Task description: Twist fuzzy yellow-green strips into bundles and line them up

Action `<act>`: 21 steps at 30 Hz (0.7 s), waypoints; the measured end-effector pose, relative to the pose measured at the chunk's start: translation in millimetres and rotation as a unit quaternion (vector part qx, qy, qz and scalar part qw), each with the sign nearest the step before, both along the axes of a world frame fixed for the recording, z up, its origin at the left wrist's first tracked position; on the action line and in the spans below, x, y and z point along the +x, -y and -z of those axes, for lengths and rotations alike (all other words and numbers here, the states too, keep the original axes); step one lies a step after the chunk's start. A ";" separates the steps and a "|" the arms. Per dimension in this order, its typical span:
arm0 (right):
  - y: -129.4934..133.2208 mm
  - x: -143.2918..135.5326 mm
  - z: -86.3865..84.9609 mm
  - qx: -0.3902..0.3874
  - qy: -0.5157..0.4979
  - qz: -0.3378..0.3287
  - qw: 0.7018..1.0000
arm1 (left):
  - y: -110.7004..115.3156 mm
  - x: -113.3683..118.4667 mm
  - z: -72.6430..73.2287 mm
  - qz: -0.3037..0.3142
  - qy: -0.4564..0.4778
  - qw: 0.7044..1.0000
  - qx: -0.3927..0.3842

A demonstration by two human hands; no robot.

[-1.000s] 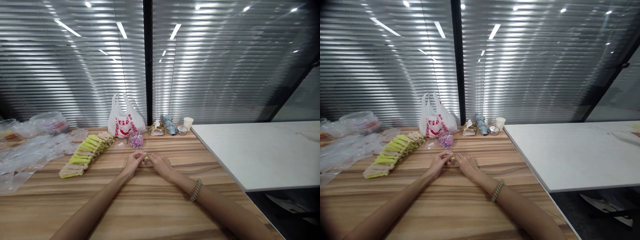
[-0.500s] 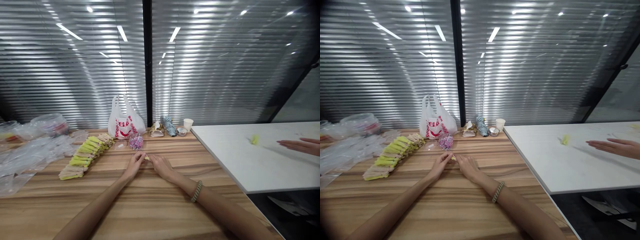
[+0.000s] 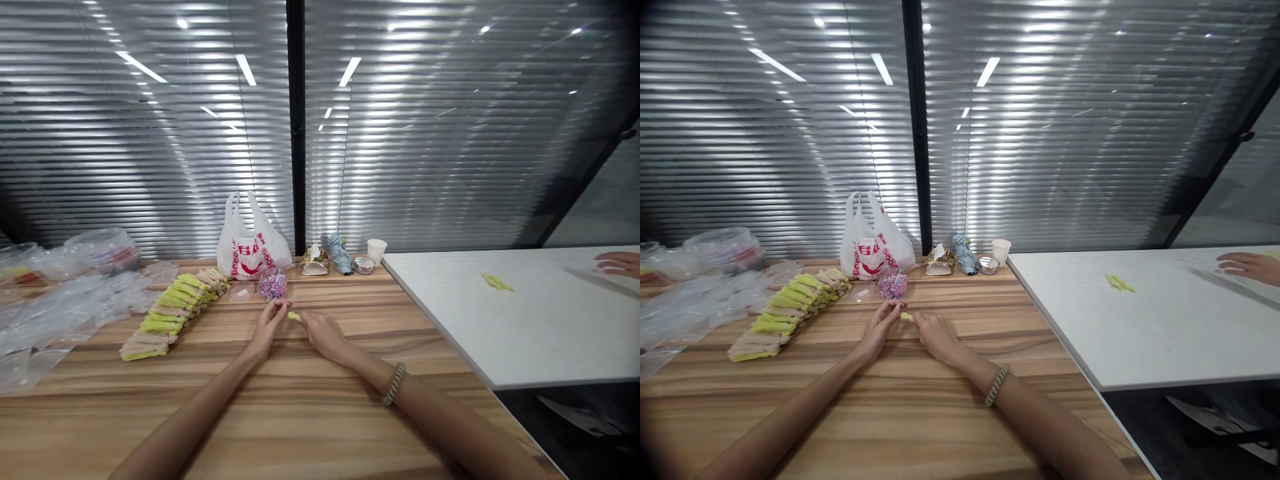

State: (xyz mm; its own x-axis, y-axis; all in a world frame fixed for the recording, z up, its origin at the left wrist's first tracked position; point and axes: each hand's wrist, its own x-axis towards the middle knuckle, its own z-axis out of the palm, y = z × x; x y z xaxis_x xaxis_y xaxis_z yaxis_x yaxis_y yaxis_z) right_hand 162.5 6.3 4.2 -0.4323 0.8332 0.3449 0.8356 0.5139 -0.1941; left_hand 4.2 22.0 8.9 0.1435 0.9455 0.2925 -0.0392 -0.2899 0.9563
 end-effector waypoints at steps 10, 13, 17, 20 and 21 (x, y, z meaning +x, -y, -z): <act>0.4 1.1 -2.5 -0.034 -0.027 -0.008 0.999 | -1.3 1.5 6.8 0.036 -0.028 0.997 -0.062; 0.1 -0.1 -2.1 -0.028 -0.017 -0.003 0.999 | -2.2 1.0 7.7 0.031 -0.027 0.998 -0.048; 0.3 -1.5 -3.0 -0.028 -0.010 0.009 1.000 | -2.7 0.6 7.9 0.029 -0.025 0.998 -0.043; 1.5 -1.9 -4.6 -0.027 -0.005 0.016 0.999 | -3.2 0.7 8.1 0.038 -0.031 0.998 -0.042; 1.9 -1.8 -5.0 -0.022 -0.004 0.018 1.000 | -3.4 0.7 8.0 0.043 -0.034 0.998 -0.039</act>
